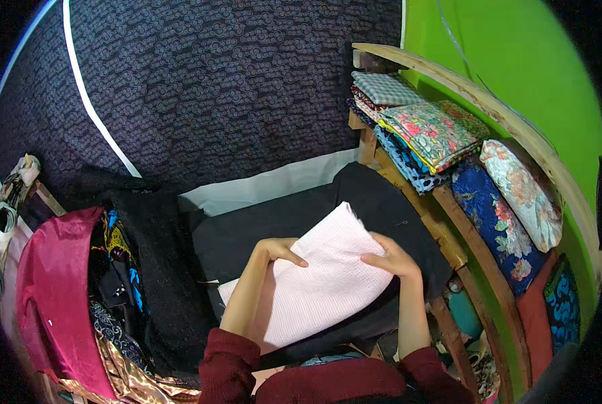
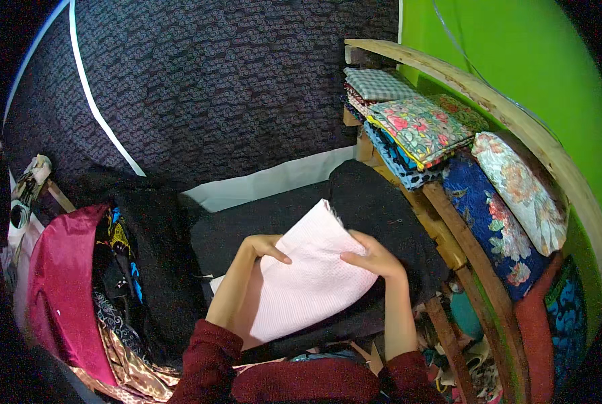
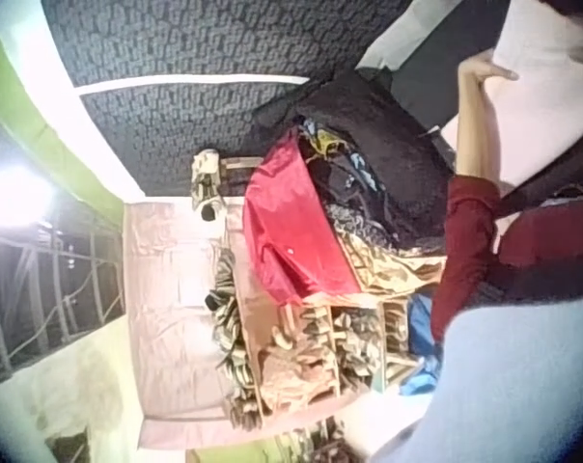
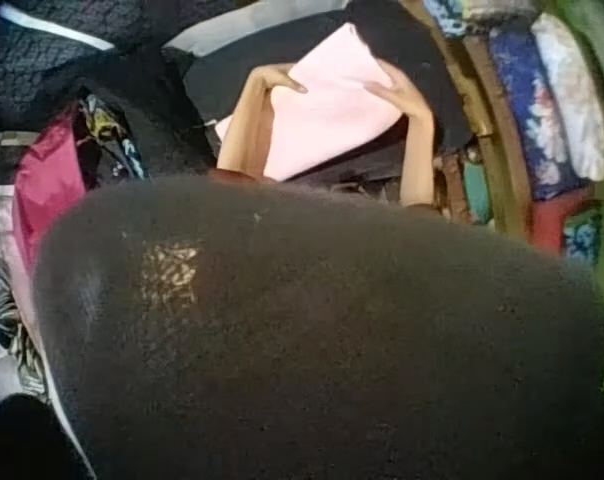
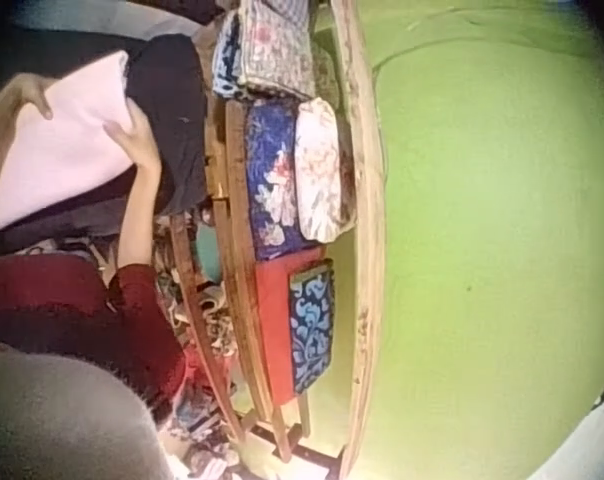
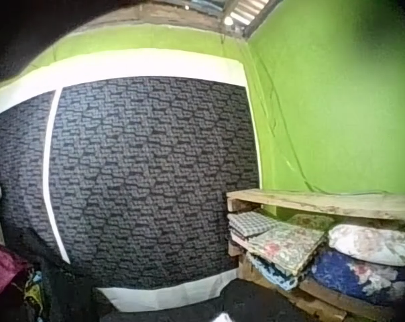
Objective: Folding various floral and striped fabrics and placing them on a shelf.
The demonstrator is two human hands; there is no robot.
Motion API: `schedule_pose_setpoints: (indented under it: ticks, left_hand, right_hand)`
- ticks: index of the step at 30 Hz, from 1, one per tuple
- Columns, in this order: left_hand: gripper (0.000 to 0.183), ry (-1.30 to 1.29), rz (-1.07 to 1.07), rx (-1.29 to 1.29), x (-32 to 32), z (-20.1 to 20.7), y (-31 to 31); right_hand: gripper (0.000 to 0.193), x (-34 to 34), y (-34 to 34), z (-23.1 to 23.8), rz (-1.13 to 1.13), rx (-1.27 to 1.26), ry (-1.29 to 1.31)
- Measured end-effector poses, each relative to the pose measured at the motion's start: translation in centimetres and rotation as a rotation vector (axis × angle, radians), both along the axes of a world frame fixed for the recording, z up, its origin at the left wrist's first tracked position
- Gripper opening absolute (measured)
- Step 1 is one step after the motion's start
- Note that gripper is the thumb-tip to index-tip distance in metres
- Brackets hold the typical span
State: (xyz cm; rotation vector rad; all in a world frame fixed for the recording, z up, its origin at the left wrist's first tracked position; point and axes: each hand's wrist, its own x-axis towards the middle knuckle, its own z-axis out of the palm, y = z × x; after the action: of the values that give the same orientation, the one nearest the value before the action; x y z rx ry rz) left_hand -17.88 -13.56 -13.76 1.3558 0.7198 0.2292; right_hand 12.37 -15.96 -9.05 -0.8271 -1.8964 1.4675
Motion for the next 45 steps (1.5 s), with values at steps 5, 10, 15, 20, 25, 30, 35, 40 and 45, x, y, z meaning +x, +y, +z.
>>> schedule_pose_setpoints:
  ticks: [5,10,15,20,25,30,35,40,45]
  left_hand:
    - [0.071,-0.111,0.244,0.14,-2.3,3.0,-0.6]
    - [0.075,-0.244,0.587,0.048,-3.5,6.1,-1.3]
    - [0.068,-0.403,0.908,0.106,-5.0,7.0,-1.1]
    - [0.054,-0.315,1.035,0.065,-7.9,6.0,1.1]
    - [0.042,-0.22,1.231,0.044,-10.2,6.4,3.1]
    - [0.039,-0.16,1.227,0.381,-9.9,11.2,4.7]
    - [0.03,-0.231,1.054,0.622,-10.6,15.6,4.0]
    - [0.021,0.039,0.954,0.791,-10.1,12.6,1.3]
    - [0.028,0.01,0.801,0.745,-5.6,5.7,-7.3]
  right_hand:
    - [0.076,0.0,5.9,-1.0,0.149,-0.075,0.325]
    - [0.103,-3.3,8.9,-5.1,0.147,-0.667,1.115]
    - [0.113,-11.2,5.7,-5.9,-0.026,-0.976,0.907]
    - [0.066,-14.8,9.1,-3.4,0.101,-0.649,0.543]
    - [0.049,-17.0,13.4,-1.2,0.196,-0.684,0.587]
    - [0.054,-17.7,17.2,2.8,0.151,-0.38,0.557]
    - [0.068,-16.8,18.7,8.0,0.153,-0.024,0.401]
    - [0.078,-13.6,17.3,5.8,0.169,-0.044,0.311]
    - [0.083,-8.2,10.5,-0.6,0.224,-0.017,-0.213]
